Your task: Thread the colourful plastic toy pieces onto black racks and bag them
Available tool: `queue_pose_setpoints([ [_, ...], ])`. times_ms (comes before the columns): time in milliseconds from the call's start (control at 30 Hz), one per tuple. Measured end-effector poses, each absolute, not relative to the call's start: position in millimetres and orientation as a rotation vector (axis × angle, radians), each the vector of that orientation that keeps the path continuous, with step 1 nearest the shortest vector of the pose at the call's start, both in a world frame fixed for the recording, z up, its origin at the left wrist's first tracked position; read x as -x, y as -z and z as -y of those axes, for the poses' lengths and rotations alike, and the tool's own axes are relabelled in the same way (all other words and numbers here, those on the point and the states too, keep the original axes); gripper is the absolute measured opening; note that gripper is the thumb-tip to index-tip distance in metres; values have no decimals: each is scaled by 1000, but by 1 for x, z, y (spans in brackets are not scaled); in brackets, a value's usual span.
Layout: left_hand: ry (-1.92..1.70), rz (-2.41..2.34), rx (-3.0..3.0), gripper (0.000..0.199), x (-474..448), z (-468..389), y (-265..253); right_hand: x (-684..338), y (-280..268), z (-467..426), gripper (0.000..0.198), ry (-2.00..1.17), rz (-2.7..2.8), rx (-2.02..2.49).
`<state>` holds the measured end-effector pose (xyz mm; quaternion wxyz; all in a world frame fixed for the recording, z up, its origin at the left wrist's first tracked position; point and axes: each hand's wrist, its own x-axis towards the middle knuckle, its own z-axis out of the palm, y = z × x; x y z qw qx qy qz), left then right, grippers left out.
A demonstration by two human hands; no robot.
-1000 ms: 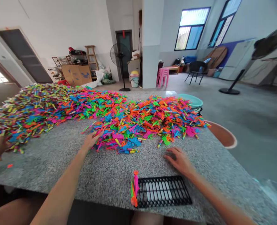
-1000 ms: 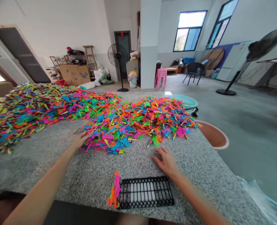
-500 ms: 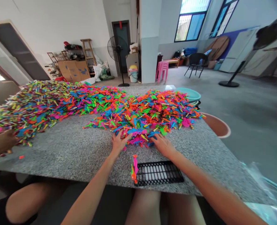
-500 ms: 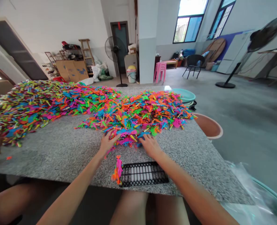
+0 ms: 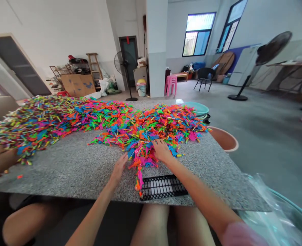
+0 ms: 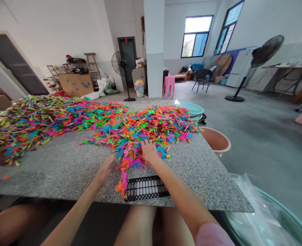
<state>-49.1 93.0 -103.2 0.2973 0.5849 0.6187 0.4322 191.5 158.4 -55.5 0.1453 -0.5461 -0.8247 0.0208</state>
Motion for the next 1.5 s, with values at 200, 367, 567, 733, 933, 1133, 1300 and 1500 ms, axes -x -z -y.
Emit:
queue_pose_setpoints([
  [200, -1272, -1471, -1536, 55, 35, 3, 124, -185, 57, -165, 25, -246, 2152, 1669],
  [367, -1216, -1336, -1750, 67, -9, 20, 128, -285, 58, -134, 25, -986, 1773, 1414],
  [567, -1221, -1529, -1858, 50, -41, 15, 145, -413, 56, -111, 35, -1383, 1858, 1602],
  [733, -1236, -1639, -1970, 37, -52, 6, 149, -396, 72, -103, 30, -430, 1841, 1918],
  [933, -1159, -1710, -2015, 13, -54, 3, 147, -336, 99, -74, 35, -98, 1635, 2332],
  [1133, -1062, -1629, -2050, 19, -30, 10, 142, -374, 112, -59, 25, -243, 1593, 2366],
  [1300, -1049, -1555, -2061, 20, -22, 10, 141, -349, 99, -22, 16, -321, 1655, 2030],
  [1500, -1013, -1521, -2076, 20, -24, 11, 139, -261, 98, 5, 19, -1153, 1427, 1519],
])
